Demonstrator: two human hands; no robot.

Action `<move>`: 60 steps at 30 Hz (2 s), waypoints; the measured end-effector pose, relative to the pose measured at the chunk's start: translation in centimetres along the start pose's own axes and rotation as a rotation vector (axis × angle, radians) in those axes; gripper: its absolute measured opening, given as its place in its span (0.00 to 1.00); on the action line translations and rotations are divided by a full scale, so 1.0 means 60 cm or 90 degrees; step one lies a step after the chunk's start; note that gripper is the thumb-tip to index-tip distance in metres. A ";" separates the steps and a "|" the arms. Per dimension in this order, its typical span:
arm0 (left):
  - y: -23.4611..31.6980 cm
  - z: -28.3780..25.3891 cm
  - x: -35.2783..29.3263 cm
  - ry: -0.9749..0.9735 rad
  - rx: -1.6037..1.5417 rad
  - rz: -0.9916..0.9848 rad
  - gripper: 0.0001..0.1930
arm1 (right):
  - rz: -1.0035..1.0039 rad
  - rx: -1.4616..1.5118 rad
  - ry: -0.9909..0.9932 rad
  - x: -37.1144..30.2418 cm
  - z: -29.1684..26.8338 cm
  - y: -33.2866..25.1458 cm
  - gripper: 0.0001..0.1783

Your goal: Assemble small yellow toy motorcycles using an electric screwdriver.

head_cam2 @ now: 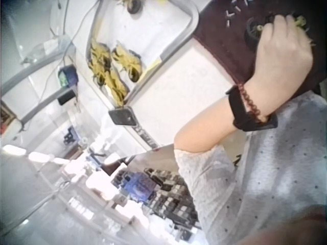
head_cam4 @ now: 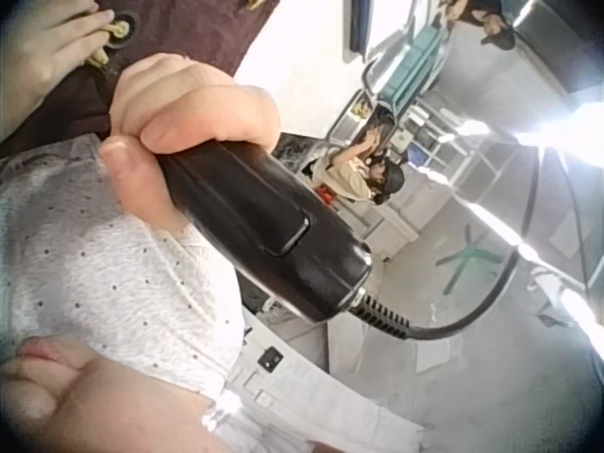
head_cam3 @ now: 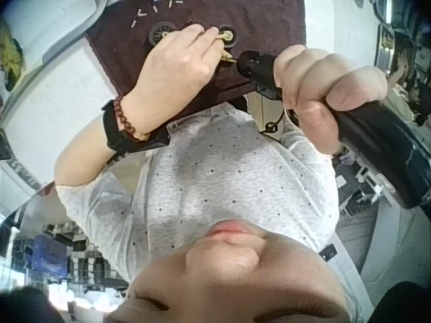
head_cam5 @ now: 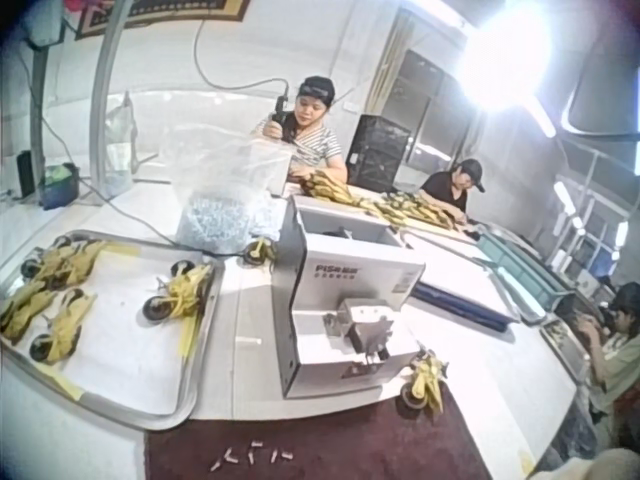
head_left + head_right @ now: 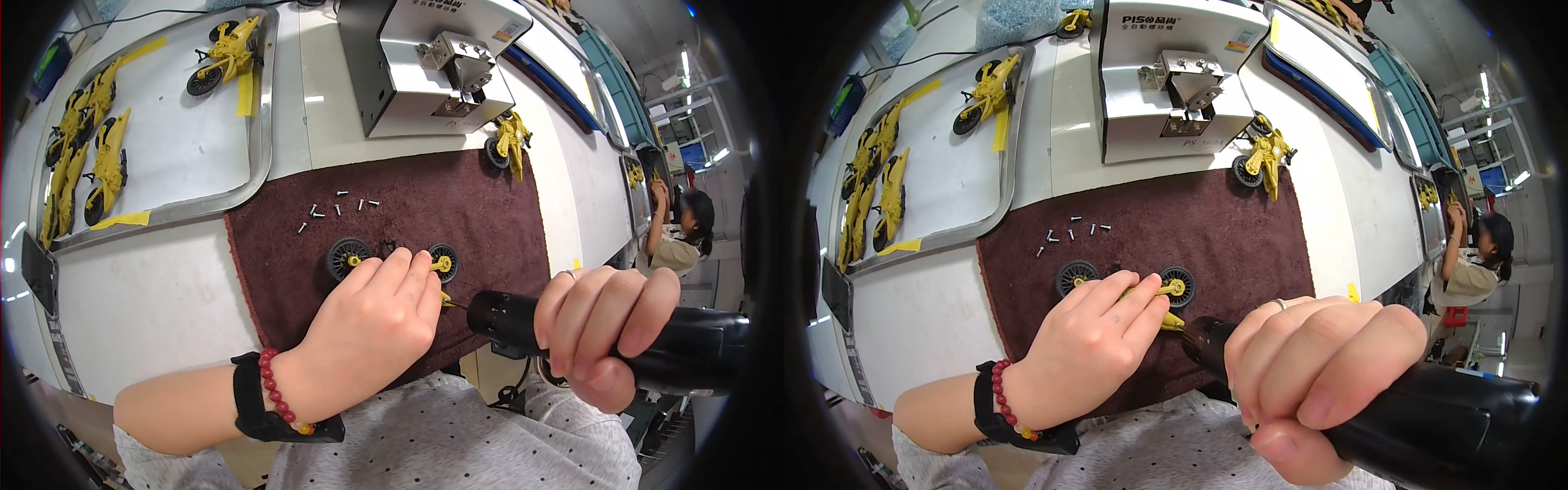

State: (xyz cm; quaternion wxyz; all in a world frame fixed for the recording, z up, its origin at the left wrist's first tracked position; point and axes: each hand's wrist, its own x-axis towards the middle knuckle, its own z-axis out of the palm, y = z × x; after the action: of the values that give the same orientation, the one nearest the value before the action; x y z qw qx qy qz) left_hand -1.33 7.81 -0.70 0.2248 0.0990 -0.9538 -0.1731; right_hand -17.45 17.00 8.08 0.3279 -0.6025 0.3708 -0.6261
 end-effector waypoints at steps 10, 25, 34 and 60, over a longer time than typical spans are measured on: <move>0.003 0.003 -0.002 0.015 0.026 0.010 0.15 | -0.030 -0.003 -0.022 -0.010 -0.004 0.015 0.16; -0.007 -0.002 -0.001 0.004 -0.001 -0.002 0.14 | -0.093 0.112 0.058 -0.034 -0.048 -0.020 0.18; -0.013 -0.011 0.005 -0.029 -0.039 0.000 0.14 | -0.075 0.196 0.224 -0.062 -0.053 -0.005 0.17; -0.089 -0.095 0.049 -0.304 -0.752 -0.117 0.14 | -0.075 0.290 0.404 -0.117 -0.098 0.002 0.16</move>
State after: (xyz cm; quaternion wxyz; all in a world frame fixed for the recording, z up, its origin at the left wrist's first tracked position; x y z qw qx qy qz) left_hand -0.66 0.48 3.24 0.0072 -0.0017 -0.7090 -0.7052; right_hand -22.91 23.35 4.41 0.2857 -0.3114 0.2700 -0.8652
